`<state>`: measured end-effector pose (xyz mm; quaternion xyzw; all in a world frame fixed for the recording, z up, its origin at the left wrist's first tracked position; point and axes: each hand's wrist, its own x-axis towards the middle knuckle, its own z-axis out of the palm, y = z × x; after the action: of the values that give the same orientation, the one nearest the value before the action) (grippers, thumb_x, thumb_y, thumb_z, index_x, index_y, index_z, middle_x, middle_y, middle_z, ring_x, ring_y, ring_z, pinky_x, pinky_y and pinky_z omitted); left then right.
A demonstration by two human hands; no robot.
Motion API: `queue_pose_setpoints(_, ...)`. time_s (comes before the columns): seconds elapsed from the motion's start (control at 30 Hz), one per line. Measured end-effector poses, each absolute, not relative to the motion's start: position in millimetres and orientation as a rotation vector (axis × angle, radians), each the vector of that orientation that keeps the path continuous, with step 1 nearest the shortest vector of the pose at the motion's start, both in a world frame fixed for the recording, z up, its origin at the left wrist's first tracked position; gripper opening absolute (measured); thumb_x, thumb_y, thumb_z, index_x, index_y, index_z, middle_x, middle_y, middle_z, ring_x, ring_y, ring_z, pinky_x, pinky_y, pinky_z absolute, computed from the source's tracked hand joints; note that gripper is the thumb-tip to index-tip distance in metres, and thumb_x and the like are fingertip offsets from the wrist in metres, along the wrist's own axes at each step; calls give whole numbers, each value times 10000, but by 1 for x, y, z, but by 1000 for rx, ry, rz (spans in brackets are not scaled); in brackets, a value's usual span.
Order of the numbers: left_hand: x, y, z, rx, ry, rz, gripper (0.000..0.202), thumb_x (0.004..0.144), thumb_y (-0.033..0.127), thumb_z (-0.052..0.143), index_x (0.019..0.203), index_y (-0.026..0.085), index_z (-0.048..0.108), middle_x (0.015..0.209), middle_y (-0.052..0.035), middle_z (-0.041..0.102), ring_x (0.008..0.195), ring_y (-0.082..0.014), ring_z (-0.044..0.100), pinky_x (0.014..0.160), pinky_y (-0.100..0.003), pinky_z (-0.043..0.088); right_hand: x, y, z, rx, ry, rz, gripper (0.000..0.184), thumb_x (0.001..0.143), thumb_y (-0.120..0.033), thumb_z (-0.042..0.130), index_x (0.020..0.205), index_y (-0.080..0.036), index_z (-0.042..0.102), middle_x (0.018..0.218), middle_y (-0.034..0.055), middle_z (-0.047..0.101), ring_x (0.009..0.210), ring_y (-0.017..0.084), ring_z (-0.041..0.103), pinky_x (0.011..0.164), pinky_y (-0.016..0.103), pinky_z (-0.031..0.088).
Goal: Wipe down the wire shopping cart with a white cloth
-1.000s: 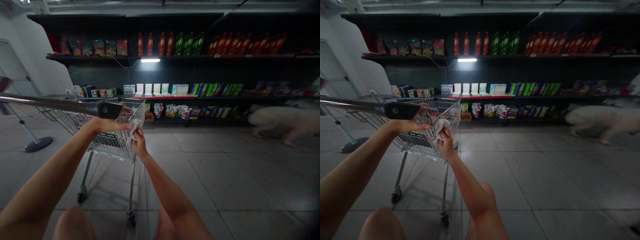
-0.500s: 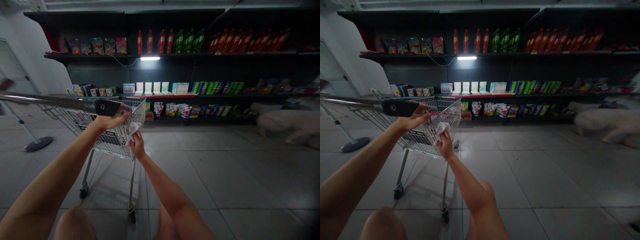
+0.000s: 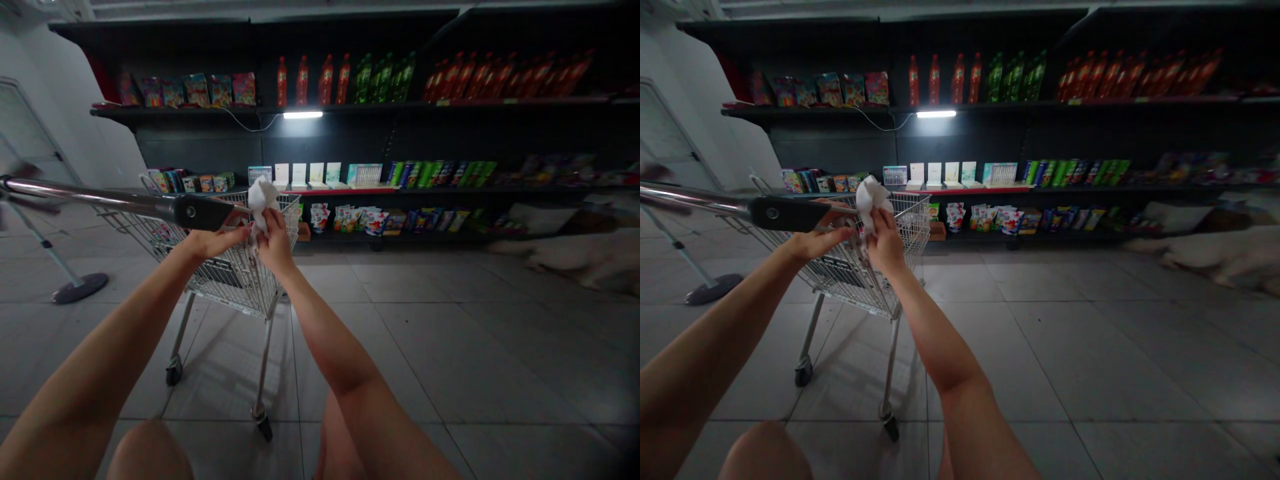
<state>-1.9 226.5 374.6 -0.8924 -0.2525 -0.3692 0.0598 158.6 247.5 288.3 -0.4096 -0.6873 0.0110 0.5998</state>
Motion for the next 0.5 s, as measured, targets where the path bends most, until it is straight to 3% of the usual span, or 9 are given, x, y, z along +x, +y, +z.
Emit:
queue_pose_setpoints(0.17,-11,239,373,-2649,-736,-1081,380,762,506,476,902,192,640,812,-55,623,781,-210,556,786,-353,479,169,270,282,-1035,-1674,104,474,731,-35,419,1168,-157,558,1261,91,554,1214,190,512,1067,355,438)
queue_pose_setpoints(0.27,-14,246,371,-2644,-749,-1091,380,753,511,474,891,200,644,877,-65,638,847,-227,549,849,-377,458,170,271,286,-936,-1681,13,503,760,-55,411,1230,-190,531,1296,54,549,1233,168,494,1076,330,425)
queue_pose_setpoints(0.5,-18,253,375,-2695,-762,-1063,343,756,497,462,805,205,634,870,-65,637,857,-228,535,898,-385,420,193,305,284,-1283,-1790,14,480,786,-103,447,1253,-185,527,1360,68,517,1188,240,540,995,424,474)
